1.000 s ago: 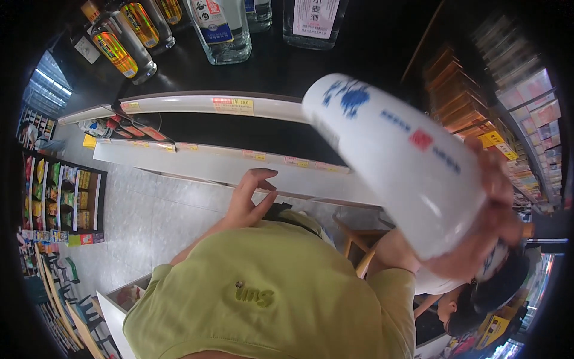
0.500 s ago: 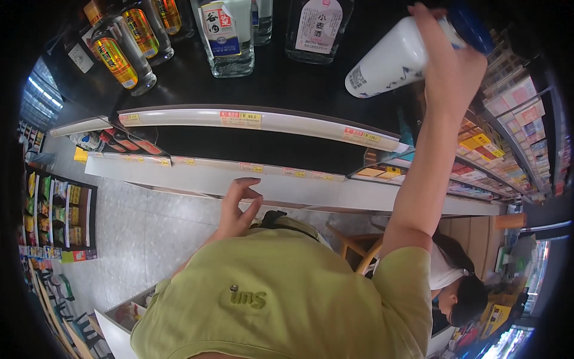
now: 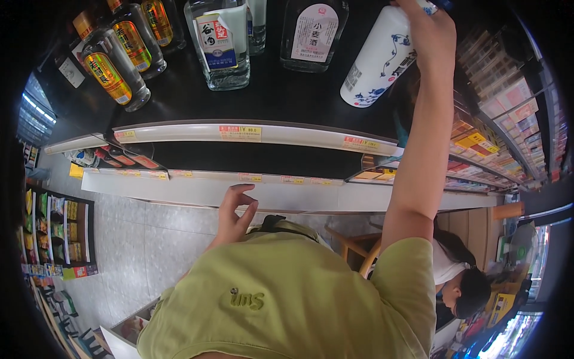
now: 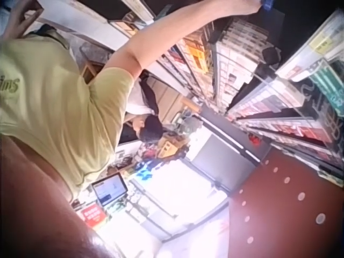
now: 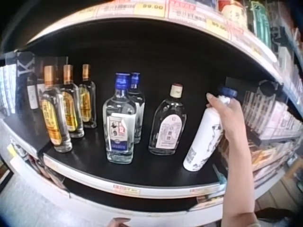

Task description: Organize and restock bottles of alcohol on the store shelf.

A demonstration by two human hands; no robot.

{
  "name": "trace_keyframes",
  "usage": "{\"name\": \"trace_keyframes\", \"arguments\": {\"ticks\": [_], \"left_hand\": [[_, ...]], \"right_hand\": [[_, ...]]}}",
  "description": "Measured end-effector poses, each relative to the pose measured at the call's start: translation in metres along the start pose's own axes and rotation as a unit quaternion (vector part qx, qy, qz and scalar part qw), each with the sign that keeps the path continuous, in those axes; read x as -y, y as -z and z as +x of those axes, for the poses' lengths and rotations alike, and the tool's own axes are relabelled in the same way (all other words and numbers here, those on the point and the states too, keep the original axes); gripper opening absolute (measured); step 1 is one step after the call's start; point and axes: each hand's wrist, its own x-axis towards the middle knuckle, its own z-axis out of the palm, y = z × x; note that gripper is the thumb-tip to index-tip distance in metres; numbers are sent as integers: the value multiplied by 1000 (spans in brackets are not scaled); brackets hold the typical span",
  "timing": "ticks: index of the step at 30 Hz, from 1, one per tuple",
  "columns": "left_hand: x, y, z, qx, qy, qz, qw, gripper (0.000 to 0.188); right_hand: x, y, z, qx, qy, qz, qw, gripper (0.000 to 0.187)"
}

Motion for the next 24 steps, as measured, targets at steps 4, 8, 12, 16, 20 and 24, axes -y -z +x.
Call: {"name": "trace_keyframes", "arguments": {"ticks": [4,8,12,16,20,24], "left_hand": [[2,2,3,-5,5,-5,1000,39],[5,2,6,-9,21,-19,1000,38],[5,1,8,-8,23,-19,1000,37],[8,0,8,-8,25,-17,1000,36],[7,-3,8,-6,26,-17,1000,36],[10,-3,7,-4,25,-17,1000,36]], "right_hand": [[-8,1,6,-2,-20,8,1000,30],[-18,0,8,4,-16,54,998,31],[-19,3,14,2,-27,39,999,29],[-19,0,14,-16,1,0,1000,28],[-29,1,24,-47,3,-8,999,28],[-30,0,25,-47,-12,-28,998,29]]}}
